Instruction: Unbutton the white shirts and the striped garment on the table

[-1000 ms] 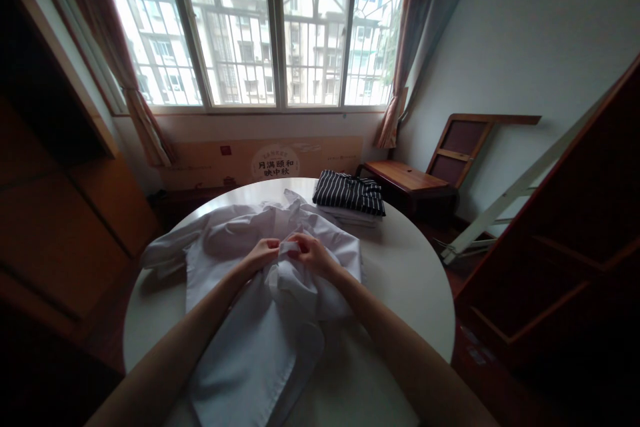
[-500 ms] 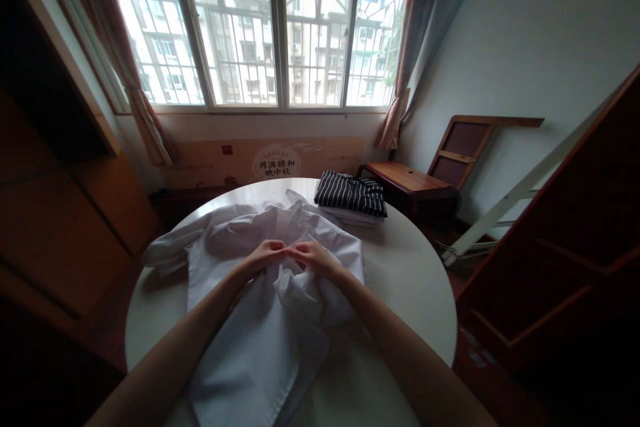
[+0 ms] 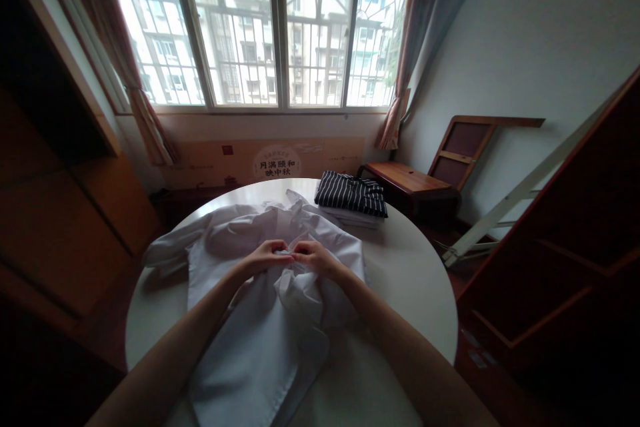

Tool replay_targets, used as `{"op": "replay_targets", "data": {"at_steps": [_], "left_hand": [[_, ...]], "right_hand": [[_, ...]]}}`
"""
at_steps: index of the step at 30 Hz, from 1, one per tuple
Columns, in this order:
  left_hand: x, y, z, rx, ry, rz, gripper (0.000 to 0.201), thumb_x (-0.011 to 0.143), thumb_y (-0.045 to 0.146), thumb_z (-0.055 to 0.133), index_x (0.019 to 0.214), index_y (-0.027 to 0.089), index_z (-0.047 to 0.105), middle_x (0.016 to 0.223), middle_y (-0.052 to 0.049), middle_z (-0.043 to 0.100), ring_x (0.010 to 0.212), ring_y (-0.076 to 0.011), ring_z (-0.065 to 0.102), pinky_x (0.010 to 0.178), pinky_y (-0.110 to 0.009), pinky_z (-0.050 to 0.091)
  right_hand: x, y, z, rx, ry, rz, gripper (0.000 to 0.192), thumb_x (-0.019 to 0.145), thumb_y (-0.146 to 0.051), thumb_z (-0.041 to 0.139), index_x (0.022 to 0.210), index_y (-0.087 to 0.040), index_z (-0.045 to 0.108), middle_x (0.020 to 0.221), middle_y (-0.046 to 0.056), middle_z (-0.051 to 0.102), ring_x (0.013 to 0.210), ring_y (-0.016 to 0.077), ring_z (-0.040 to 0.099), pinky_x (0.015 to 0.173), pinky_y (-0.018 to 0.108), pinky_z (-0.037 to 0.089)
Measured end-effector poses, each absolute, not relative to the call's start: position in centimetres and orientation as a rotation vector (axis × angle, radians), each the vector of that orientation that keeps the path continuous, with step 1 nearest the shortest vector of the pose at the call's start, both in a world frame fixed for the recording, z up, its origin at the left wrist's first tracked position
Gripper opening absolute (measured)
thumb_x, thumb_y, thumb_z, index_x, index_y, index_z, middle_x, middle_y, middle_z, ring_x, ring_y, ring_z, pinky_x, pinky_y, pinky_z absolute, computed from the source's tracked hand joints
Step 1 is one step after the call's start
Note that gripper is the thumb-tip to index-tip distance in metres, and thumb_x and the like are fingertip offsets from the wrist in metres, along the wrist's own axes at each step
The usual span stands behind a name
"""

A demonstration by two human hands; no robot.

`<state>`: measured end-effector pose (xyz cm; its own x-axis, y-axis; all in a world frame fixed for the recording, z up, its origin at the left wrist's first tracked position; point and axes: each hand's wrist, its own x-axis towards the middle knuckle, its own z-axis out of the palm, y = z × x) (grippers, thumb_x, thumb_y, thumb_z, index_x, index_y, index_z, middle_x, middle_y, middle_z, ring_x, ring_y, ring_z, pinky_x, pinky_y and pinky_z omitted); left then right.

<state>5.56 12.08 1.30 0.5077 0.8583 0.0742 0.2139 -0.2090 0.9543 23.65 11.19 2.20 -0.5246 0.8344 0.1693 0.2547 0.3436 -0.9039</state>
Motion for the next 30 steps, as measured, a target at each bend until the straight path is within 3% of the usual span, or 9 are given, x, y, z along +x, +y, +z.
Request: {"op": "replay_targets", "data": {"at_steps": [10, 22, 30], "left_hand": [[5.7, 12.0, 1.2, 1.854, 0.92, 0.792, 0.035, 0.065, 0.041, 0.063, 0.081, 0.01, 0.065, 0.074, -0.002, 0.062, 0.068, -0.0133, 0.053, 0.062, -0.02, 0.039], [5.5, 12.4, 0.5, 1.87, 0.922, 0.753, 0.041, 0.069, 0.044, 0.058, 0.091, 0.011, 0.067, 0.084, -0.007, 0.066, 0.073, -0.0159, 0.056, 0.063, -0.021, 0.042], [5.5, 12.3, 0.7, 1.9, 0.919, 0.728, 0.039, 0.071, 0.041, 0.057, 0.094, 0.011, 0.067, 0.084, -0.007, 0.067, 0.071, -0.0151, 0.056, 0.061, -0.02, 0.041]], "right_hand": [[24.0, 10.3, 2.7, -0.92, -1.71, 1.553, 0.02, 0.068, -0.035, 0.06, 0.07, -0.015, 0.053, 0.063, -0.003, 0.047, 0.056, 0.0083, 0.041, 0.053, 0.02, 0.032], [23.6, 11.1, 1.2, -0.939, -1.837, 1.161, 0.025, 0.071, -0.04, 0.06, 0.075, -0.016, 0.056, 0.071, 0.0, 0.054, 0.067, 0.0118, 0.048, 0.065, 0.024, 0.04], [23.4, 11.8, 0.0, -0.921, -1.796, 1.114, 0.02, 0.071, -0.036, 0.059, 0.071, -0.017, 0.055, 0.069, -0.001, 0.052, 0.064, 0.0111, 0.048, 0.061, 0.023, 0.04]]}}
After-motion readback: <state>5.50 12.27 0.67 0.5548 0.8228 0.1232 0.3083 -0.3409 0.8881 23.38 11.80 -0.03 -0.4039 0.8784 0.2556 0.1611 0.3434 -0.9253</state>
